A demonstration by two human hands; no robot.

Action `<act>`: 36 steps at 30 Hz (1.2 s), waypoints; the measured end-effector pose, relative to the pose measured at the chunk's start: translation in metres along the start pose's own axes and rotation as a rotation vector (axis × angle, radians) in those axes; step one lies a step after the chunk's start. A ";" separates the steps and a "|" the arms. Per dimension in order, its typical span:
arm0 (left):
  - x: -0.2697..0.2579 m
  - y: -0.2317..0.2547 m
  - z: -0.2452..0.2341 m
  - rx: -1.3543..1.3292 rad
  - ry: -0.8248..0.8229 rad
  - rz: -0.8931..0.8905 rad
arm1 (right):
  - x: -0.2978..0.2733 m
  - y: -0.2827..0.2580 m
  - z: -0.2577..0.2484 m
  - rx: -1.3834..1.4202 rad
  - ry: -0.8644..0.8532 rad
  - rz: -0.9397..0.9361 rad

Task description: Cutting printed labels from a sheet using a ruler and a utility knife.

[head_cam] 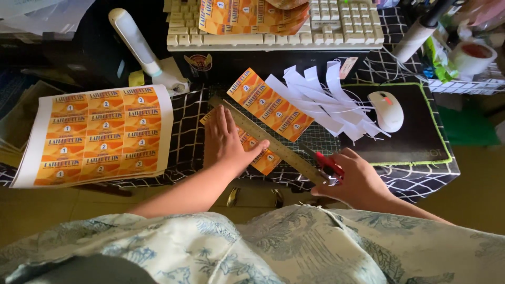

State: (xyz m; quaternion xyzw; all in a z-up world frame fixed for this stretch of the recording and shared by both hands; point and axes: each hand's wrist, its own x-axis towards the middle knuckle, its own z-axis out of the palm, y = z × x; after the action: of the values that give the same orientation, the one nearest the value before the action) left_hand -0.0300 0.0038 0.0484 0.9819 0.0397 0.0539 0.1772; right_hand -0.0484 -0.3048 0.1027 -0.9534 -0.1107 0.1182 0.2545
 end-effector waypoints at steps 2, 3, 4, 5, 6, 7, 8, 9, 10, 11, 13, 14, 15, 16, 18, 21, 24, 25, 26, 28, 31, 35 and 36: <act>0.001 0.002 -0.003 -0.008 -0.014 -0.005 | 0.000 0.003 0.001 -0.008 0.001 -0.006; 0.000 0.002 -0.005 -0.015 -0.032 -0.012 | -0.001 0.005 0.002 -0.013 -0.002 -0.009; 0.001 0.001 -0.004 -0.016 -0.030 -0.013 | -0.001 0.005 0.002 -0.014 -0.002 -0.010; 0.002 0.001 -0.002 -0.020 -0.029 -0.012 | -0.001 0.005 0.003 -0.012 0.003 -0.012; 0.002 0.001 0.000 -0.025 -0.029 -0.012 | -0.002 0.005 0.003 -0.010 0.009 -0.013; 0.002 0.004 -0.004 -0.026 -0.029 -0.013 | -0.002 0.005 0.004 -0.011 0.008 -0.013; 0.001 0.006 -0.007 -0.044 -0.057 -0.027 | -0.003 0.005 0.005 -0.007 0.018 -0.001; 0.001 0.008 -0.011 -0.061 -0.086 -0.040 | -0.003 0.005 0.006 -0.003 0.029 0.011; 0.000 0.009 -0.015 -0.061 -0.086 -0.040 | -0.003 0.004 0.005 -0.003 0.029 0.011; -0.001 0.011 -0.018 -0.034 -0.093 -0.040 | -0.003 0.003 0.005 0.001 0.034 0.009; -0.001 0.012 -0.022 -0.007 -0.102 -0.041 | -0.004 0.001 0.005 0.005 0.038 0.009; -0.001 0.011 -0.022 0.000 -0.107 -0.041 | -0.003 0.001 0.005 0.000 0.037 0.007; -0.001 0.011 -0.022 0.007 -0.112 -0.041 | -0.003 0.000 0.005 -0.006 0.036 0.005; -0.002 0.013 -0.025 0.007 -0.114 -0.041 | -0.004 -0.001 0.004 -0.006 0.035 0.006; -0.004 0.017 -0.033 0.019 -0.121 -0.058 | -0.005 -0.005 0.003 -0.008 0.041 0.005; -0.003 0.018 -0.034 0.032 -0.163 -0.058 | -0.008 -0.012 -0.003 0.025 0.030 0.026; -0.002 0.013 -0.028 0.041 -0.176 -0.056 | -0.007 -0.008 -0.001 0.054 0.037 0.024; -0.002 0.015 -0.032 0.043 -0.177 -0.056 | -0.007 -0.009 -0.002 0.055 0.037 0.025; -0.003 0.017 -0.037 0.042 -0.183 -0.061 | -0.008 -0.009 -0.003 0.054 0.036 0.016; -0.003 0.019 -0.042 0.042 -0.190 -0.067 | -0.008 -0.010 -0.003 0.053 0.034 0.007; -0.005 0.022 -0.041 0.010 -0.207 -0.074 | -0.008 -0.009 -0.003 0.051 0.030 -0.009; -0.003 0.021 -0.036 -0.014 -0.207 -0.087 | -0.009 -0.009 -0.003 0.065 0.035 0.002; -0.002 0.020 -0.033 -0.008 -0.207 -0.087 | -0.009 -0.010 -0.003 0.059 0.031 0.006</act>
State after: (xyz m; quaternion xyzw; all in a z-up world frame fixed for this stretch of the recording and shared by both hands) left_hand -0.0351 -0.0034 0.0860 0.9788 0.0637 -0.0557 0.1864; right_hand -0.0577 -0.3009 0.1122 -0.9476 -0.1002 0.1072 0.2837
